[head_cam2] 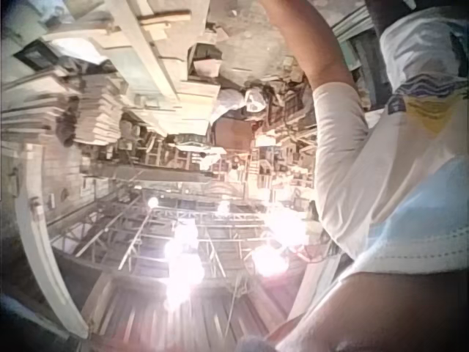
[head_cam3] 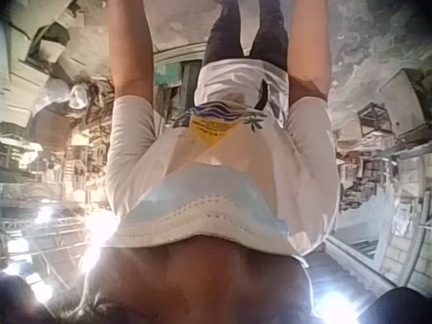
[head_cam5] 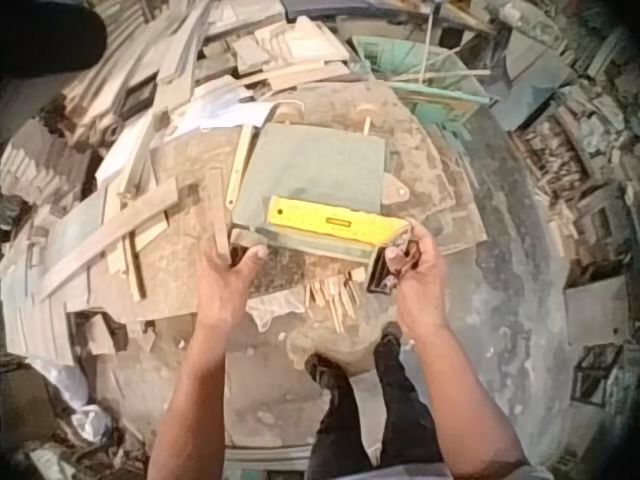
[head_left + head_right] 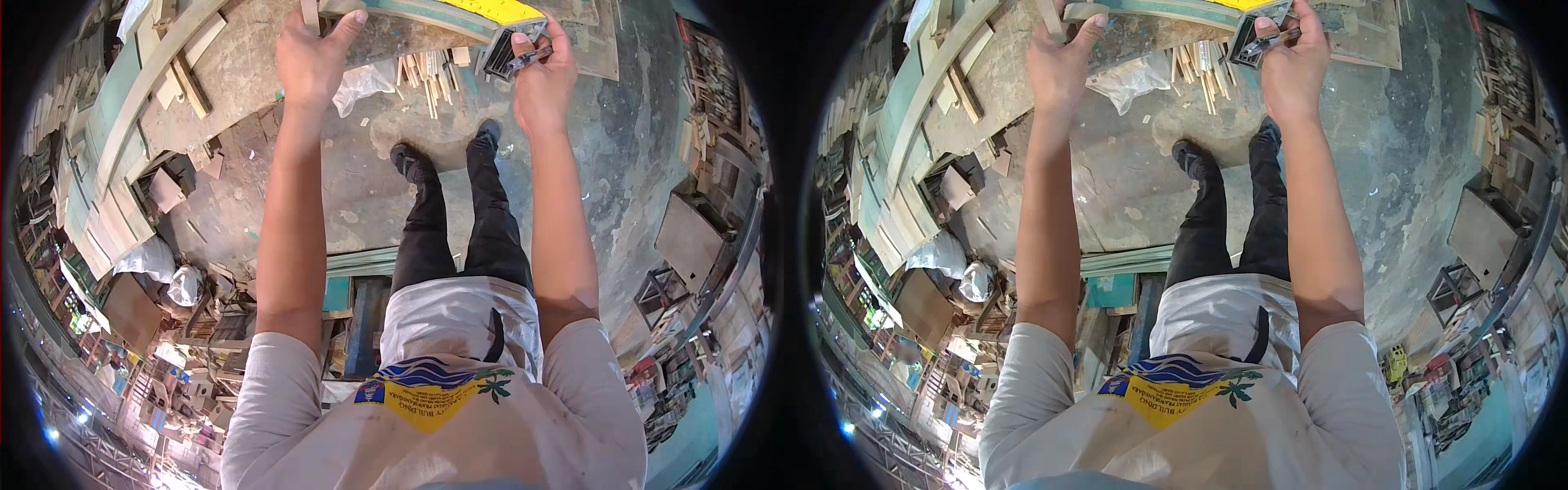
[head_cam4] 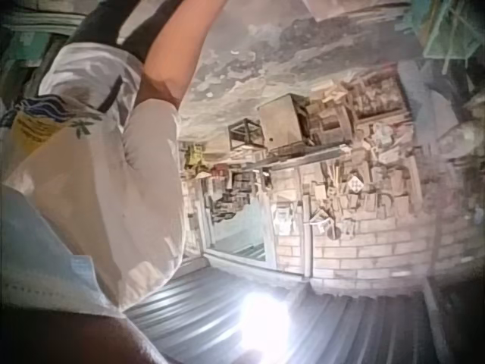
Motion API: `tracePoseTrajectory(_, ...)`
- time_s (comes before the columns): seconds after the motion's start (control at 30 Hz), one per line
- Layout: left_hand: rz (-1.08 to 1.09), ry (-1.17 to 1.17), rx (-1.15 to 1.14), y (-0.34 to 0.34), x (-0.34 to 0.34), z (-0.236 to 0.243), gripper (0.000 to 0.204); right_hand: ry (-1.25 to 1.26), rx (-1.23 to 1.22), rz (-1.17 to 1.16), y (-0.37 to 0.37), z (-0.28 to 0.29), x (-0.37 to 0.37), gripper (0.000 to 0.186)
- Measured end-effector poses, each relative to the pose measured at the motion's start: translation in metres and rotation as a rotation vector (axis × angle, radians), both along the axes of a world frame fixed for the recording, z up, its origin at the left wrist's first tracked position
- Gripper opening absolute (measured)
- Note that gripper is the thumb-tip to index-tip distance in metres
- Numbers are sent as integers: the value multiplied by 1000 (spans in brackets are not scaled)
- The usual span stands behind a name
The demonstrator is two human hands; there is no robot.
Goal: The recorder is measuring wood, drilling holes using a drill press, and using a hammer to assemble a wood project.
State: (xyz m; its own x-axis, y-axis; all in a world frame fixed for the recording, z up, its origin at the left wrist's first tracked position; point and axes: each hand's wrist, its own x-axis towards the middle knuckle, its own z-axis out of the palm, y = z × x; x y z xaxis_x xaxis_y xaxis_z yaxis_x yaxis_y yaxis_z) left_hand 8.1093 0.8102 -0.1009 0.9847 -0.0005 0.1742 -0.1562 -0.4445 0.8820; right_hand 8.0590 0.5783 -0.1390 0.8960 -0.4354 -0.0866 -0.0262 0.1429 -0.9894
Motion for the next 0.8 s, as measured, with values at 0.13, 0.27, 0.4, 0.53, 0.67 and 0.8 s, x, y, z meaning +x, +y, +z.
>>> tracePoseTrajectory(0.13,1,7,-33,0,-1,-2,37,-27,-23,7,-2,-1,-1,44)
tracePoseTrajectory(0.27,4,17,-51,-1,-2,-2,38,-24,-46,4,-1,0,0,46)
tracePoseTrajectory(0.4,40,92,-23,-4,-4,4,38,0,-11,4,0,3,1,45)
tracePoseTrajectory(0.53,82,142,25,-3,-3,5,37,-17,7,27,0,4,0,46)
tracePoseTrajectory(0.67,0,60,-27,-6,-2,4,38,-14,164,28,-15,-10,-3,46)
tracePoseTrajectory(0.8,85,80,161,16,2,-39,55,-78,349,-134,-15,-10,-10,41)
